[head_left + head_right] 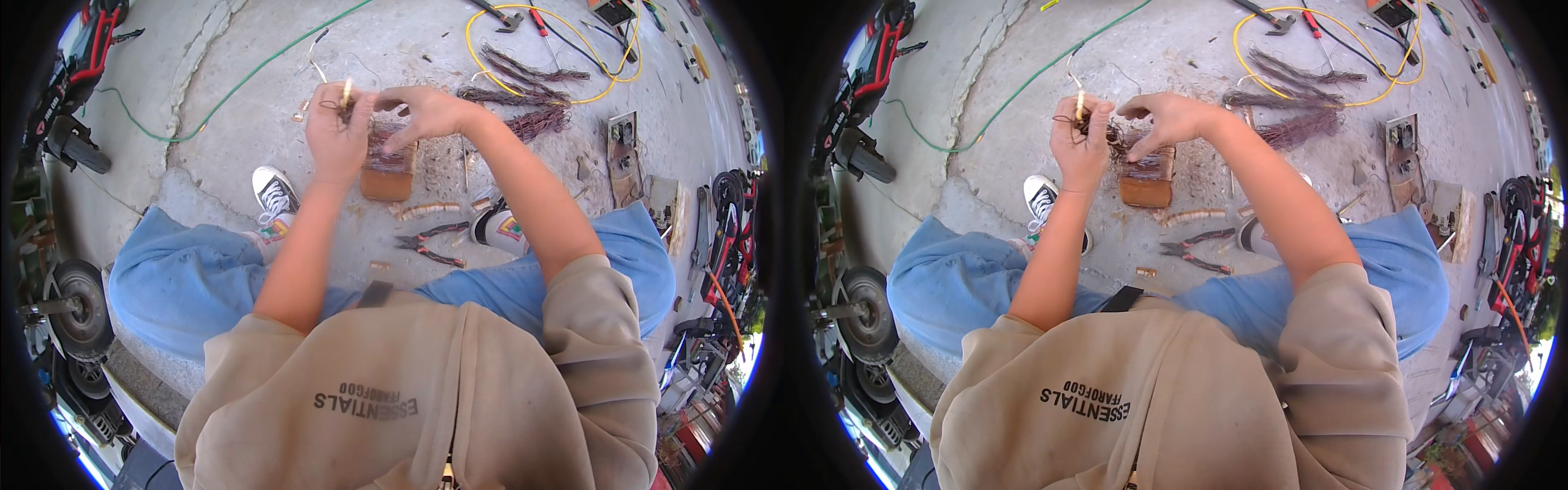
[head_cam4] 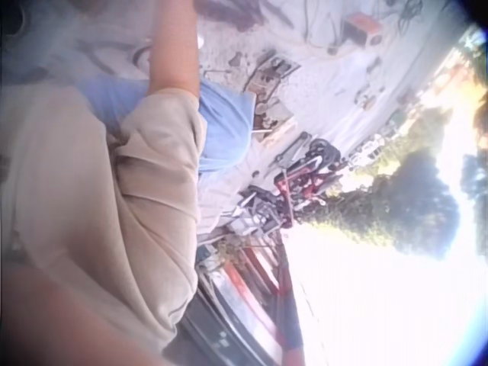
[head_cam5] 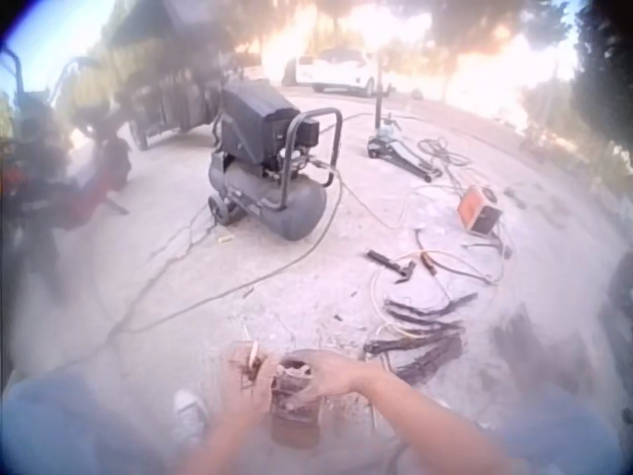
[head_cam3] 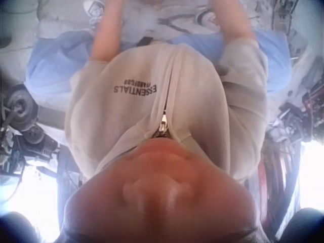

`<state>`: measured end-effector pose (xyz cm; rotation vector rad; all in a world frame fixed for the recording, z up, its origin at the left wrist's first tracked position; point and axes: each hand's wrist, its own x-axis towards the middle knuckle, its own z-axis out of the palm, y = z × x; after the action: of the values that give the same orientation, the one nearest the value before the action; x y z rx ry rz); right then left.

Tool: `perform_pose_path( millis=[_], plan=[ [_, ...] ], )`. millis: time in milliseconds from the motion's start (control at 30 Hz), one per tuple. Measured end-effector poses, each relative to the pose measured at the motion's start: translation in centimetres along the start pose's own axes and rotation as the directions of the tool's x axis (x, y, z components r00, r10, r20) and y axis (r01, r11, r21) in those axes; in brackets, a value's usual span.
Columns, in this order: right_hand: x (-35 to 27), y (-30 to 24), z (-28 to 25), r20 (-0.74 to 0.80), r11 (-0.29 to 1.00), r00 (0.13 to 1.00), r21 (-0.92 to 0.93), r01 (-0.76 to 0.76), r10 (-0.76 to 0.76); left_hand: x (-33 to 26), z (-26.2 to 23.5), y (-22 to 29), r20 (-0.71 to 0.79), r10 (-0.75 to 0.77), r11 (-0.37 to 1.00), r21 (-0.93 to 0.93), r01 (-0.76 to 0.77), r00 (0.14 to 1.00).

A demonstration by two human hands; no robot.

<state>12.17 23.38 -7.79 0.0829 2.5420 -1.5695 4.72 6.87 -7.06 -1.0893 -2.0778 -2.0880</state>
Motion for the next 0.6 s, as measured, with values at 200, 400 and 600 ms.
perform_pose_path(
  millis=[200,400,600],
  plan=[
    [-1.6,-1.5,5.3,-0.018,0.903,0.976,0.384,-0.193,0.216,0.7,2.2,2.8,-0.003,-0.540,0.659,-0.624,0.420,0.842],
    [-3.6,0.7,6.4,-0.318,0.953,0.914,0.243,-0.178,0.252,1.7,2.6,1.7,0.327,-0.611,0.273,-0.768,0.580,0.721],
    [-5.1,-0.4,1.7,-0.185,0.890,0.892,-0.126,-0.437,0.412,1.9,5.4,2.7,0.422,-0.420,0.616,-0.517,0.594,0.803]
  ],
)
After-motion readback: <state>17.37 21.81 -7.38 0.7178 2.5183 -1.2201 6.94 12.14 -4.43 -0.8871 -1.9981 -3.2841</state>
